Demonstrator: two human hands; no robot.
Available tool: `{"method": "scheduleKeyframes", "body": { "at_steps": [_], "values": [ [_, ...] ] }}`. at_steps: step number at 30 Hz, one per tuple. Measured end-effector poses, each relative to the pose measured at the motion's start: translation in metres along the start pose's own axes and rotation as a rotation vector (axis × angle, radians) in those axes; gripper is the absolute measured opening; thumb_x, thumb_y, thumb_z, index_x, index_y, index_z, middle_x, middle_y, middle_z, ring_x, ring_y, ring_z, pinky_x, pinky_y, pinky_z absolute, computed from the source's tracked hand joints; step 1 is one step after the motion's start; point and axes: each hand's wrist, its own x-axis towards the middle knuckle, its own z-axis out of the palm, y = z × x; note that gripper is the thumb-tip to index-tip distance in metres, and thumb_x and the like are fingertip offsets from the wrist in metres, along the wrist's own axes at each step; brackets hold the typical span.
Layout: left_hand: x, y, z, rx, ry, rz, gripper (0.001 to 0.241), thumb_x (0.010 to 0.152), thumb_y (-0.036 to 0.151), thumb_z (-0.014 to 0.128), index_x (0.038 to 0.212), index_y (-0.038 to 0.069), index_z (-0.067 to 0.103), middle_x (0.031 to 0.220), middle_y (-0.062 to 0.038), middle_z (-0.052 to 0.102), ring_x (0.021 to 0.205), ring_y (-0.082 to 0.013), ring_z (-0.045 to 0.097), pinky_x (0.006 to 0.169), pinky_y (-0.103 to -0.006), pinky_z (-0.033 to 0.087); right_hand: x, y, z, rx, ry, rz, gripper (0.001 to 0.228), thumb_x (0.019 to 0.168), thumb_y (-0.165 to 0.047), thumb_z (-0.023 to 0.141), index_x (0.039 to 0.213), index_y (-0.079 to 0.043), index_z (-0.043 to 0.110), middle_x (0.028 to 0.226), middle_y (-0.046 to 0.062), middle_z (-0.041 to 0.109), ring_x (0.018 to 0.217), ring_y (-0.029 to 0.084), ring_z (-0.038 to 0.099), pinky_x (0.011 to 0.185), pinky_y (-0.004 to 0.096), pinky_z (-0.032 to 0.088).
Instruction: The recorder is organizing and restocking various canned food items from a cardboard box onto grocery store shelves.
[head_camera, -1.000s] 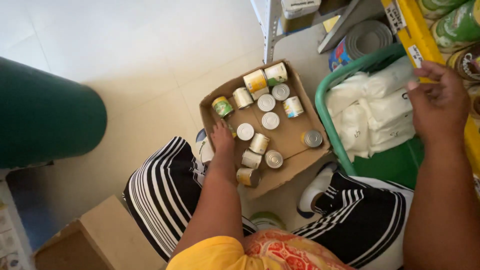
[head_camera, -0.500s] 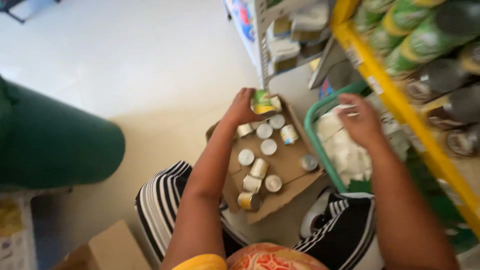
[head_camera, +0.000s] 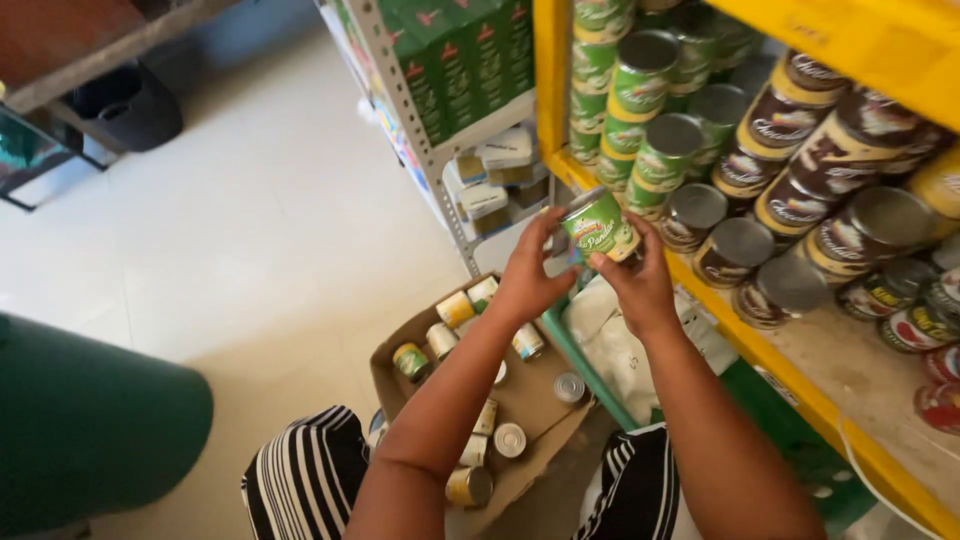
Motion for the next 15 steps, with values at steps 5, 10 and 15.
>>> {"method": "scheduleKeyframes", "body": {
  "at_steps": [5,10,15],
  "values": [
    [0.025,0.001,0.030,-0.484,0.012,-0.207,0.076,0.086,0.014,0.079,0.153,0.010,0.042,0.131,-0.016,0.064,0.115,-0.0230,0.065,0.093,-0.0376,0.056,0.005,-0.014,0.002,-0.157,0.076,-0.226,0.074,0.089,0.000,0.078,0.150,-0.004,0.036,0.146,0.011,0.051,0.134,0.022,0.054,0.114,0.037,0.047],
    [0.045,0.042,0.075,-0.490,0.234,-0.190,0.073,0.080,0.018,0.087,0.139,0.006,0.046,0.119,-0.016,0.066,0.101,-0.0187,0.067,0.083,-0.0341,0.058,0.006,-0.023,0.007,-0.424,0.161,-0.506,0.077,0.091,0.005,0.080,0.153,-0.007,0.036,0.156,0.013,0.042,0.143,0.026,0.048,0.122,0.039,0.044],
    [0.094,0.050,0.109,-0.353,0.380,0.022,0.067,0.077,0.019,0.089,0.130,0.006,0.051,0.122,-0.016,0.065,0.106,-0.0195,0.066,0.086,-0.0329,0.058,0.012,-0.050,0.000,-0.630,0.269,-0.580,0.086,0.088,0.004,0.080,0.159,-0.007,0.031,0.166,0.017,0.024,0.152,0.035,0.039,0.124,0.043,0.043]
  ]
}}
